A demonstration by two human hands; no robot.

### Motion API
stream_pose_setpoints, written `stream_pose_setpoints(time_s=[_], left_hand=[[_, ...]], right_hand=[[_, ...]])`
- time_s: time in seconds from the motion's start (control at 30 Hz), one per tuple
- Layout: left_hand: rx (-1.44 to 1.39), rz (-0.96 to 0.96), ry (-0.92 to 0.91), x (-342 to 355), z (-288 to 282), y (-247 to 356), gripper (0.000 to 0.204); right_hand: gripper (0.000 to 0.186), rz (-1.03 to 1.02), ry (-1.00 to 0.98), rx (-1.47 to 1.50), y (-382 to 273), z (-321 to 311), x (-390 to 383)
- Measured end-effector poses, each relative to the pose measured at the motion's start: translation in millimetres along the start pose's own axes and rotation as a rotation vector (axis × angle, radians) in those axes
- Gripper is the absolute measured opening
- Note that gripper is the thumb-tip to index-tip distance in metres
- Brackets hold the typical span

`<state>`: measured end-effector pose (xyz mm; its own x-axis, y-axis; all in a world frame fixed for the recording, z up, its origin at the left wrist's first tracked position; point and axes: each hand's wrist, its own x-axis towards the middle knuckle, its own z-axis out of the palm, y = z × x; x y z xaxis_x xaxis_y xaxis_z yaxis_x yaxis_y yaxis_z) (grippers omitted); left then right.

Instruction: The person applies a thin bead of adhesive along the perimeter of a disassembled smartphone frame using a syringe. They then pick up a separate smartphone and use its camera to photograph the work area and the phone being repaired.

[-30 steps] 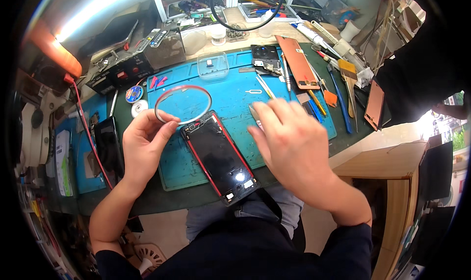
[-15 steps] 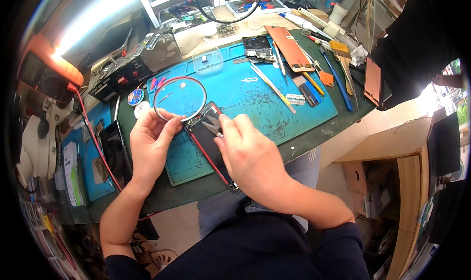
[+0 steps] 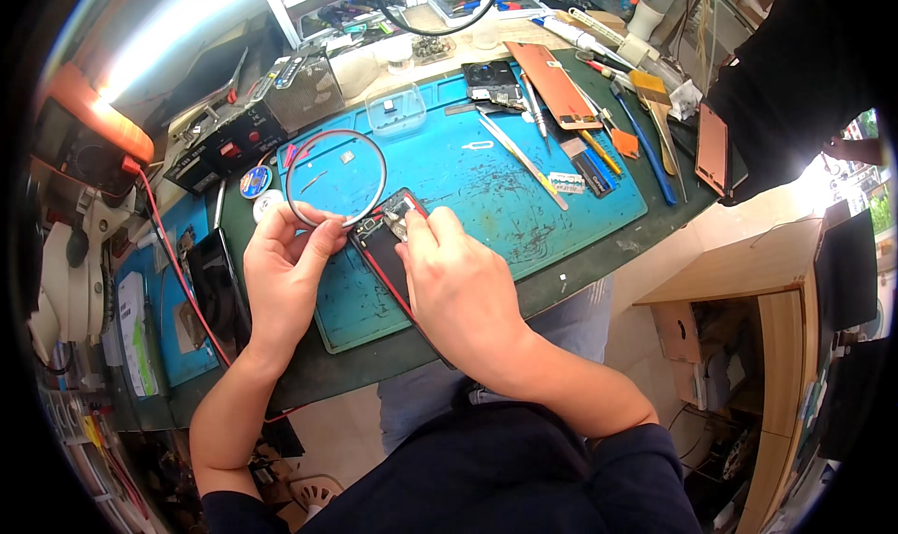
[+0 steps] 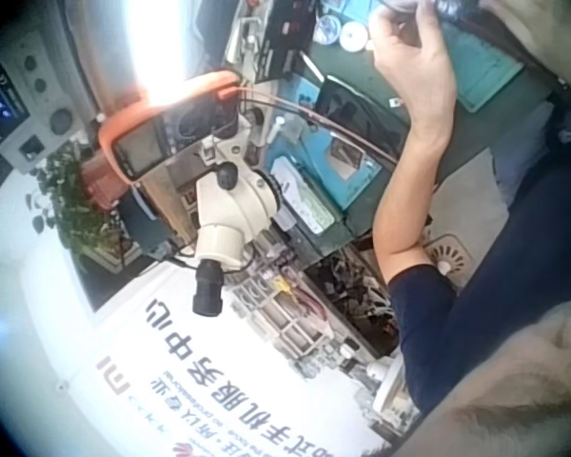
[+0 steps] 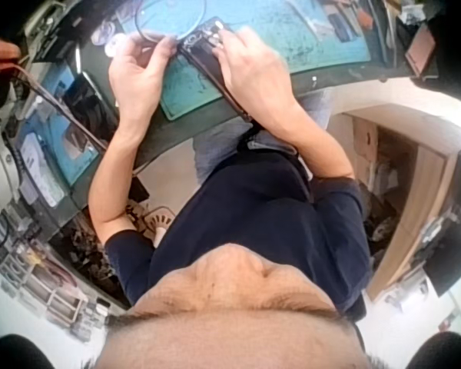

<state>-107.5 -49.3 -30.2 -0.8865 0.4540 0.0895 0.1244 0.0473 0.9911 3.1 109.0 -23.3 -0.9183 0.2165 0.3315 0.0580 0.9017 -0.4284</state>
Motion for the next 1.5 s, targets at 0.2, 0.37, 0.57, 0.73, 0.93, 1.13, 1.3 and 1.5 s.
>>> stream_pose_setpoints(time_s=[0.2,0.37,0.57,0.73,0.93,1.13,1.3,1.5], left_hand=[[-0.001,0.015,-0.001,0.4,-0.2,-0.2,0.012],[-0.043,0.025,0.047,0.4,2.7,-0.3,0.012],[-0.054,0.022,0.035,0.8,2.9,1.7,0.011],[-0.076,0.021,0.023,1.6,3.0,2.3,0.010],[-0.108,0.044,0.078,2.4,0.8,1.6,0.011],[-0.139,0.040,0.076,3.9,0.0,2.2,0.012],[-0.151,0.030,0.068,1.7,1.5,2.4,0.011],[-0.037,0.138,0.042,1.2,-3.0,5.2,0.027]], right_hand=[[0.030,0.027,0.039,0.043,-2.0,2.2,1.6],[0.029,0.030,0.038,0.035,-3.1,3.1,1.7],[0.028,0.037,0.037,0.020,-3.3,4.4,1.6],[0.028,0.004,0.026,-0.019,-1.5,2.9,1.5],[0.042,-0.053,-0.014,0.050,7.8,-12.4,7.9],[0.046,-0.203,-0.056,-0.107,13.1,-1.7,10.8],[0.049,-0.175,-0.039,-0.126,11.6,3.3,7.7],[0.035,0.029,-0.051,-0.054,12.4,-26.8,16.5]])
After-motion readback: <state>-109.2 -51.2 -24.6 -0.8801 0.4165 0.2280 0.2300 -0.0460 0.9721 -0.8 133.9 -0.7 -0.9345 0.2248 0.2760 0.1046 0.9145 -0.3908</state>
